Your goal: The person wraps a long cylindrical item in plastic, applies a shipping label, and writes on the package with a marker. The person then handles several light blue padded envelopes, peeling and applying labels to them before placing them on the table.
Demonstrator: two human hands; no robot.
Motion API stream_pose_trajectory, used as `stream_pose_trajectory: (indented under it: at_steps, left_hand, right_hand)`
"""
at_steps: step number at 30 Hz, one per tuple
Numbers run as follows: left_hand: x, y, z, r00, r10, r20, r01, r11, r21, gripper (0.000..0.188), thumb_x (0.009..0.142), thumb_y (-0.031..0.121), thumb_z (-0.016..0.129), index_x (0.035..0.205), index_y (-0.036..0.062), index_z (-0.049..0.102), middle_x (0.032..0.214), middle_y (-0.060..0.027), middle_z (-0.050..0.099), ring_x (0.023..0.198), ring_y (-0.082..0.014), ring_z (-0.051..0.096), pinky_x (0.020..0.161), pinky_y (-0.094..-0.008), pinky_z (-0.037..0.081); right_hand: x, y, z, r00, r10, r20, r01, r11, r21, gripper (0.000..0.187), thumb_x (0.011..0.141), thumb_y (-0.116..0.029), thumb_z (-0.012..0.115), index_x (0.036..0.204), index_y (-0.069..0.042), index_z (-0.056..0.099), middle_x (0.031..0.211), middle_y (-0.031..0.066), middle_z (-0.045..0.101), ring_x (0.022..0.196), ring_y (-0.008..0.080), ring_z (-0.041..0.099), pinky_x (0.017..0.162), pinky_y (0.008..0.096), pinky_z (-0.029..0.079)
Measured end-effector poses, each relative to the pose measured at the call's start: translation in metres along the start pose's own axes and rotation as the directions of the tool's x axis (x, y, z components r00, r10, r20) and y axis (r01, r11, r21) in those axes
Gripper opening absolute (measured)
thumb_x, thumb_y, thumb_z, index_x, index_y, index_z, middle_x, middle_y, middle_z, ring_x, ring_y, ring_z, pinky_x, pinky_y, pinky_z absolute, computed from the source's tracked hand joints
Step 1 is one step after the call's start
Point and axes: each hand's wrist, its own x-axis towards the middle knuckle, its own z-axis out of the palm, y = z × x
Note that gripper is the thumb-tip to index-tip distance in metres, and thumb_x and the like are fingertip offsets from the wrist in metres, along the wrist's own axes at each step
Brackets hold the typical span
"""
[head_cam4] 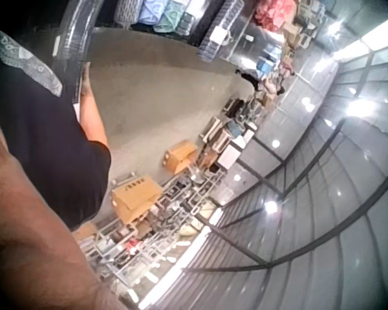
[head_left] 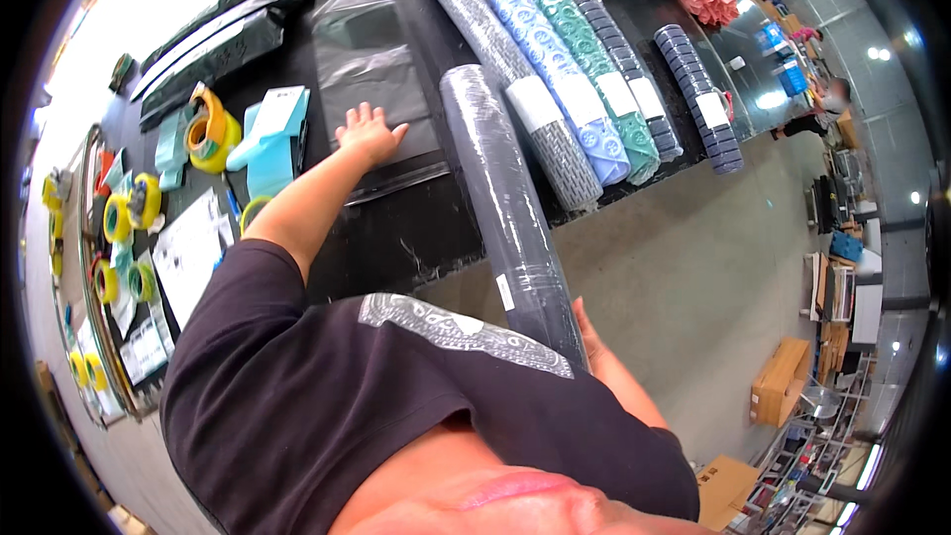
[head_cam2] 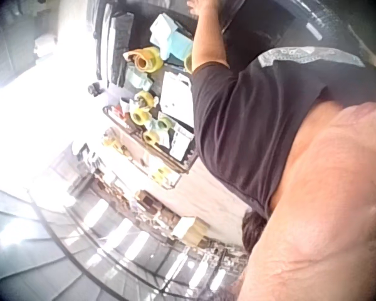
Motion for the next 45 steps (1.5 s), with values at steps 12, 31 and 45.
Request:
stream_pose_trajectory:
  at_steps: [12, 31, 45]
  left_hand:
    - [-0.064, 0.01, 0.024, 0.939, 0.334, 0.08, -0.344, 0.902, 0.261, 0.066, 0.065, 0.013, 0.076, 0.127, 0.0056, 0.054, 0.129, -0.0149, 0.047, 0.12, -0.0359, 0.047, 0.101, -0.0403, 0.046]
    - [-0.036, -0.001, 0.064, 0.931, 0.333, -0.146, -0.361, 0.897, -0.255, 0.018, 0.083, 0.03, 0.069, 0.096, 0.0179, 0.073, 0.116, -0.0056, 0.065, 0.108, -0.0225, 0.063, 0.086, -0.0388, 0.053]
    - [-0.028, 0.012, 0.047, 0.904, 0.289, 0.317, 0.067, 0.635, -0.77, 0.018, 0.08, 0.02, 0.072, 0.093, 0.0084, 0.075, 0.085, -0.0062, 0.068, 0.073, -0.0228, 0.061, 0.069, -0.0406, 0.049]
  right_hand:
    - [-0.105, 0.024, -0.06, 0.997, 0.071, 0.028, -0.068, 0.994, -0.088, 0.07, 0.091, -0.059, 0.055, 0.133, -0.003, 0.054, 0.125, 0.0128, 0.063, 0.111, 0.0264, 0.062, 0.096, 0.0419, 0.049]
    - [-0.133, 0.009, -0.053, 0.968, 0.24, 0.067, -0.23, 0.964, -0.131, 0.068, 0.089, -0.051, 0.063, 0.132, 0.001, 0.053, 0.127, 0.0158, 0.062, 0.113, 0.0262, 0.061, 0.1, 0.0391, 0.048]
    - [-0.154, 0.02, -0.031, 0.957, 0.269, -0.112, -0.287, 0.937, -0.2, 0.076, 0.083, -0.053, 0.07, 0.131, 0.004, 0.053, 0.127, 0.0158, 0.061, 0.113, 0.0241, 0.06, 0.1, 0.0379, 0.047]
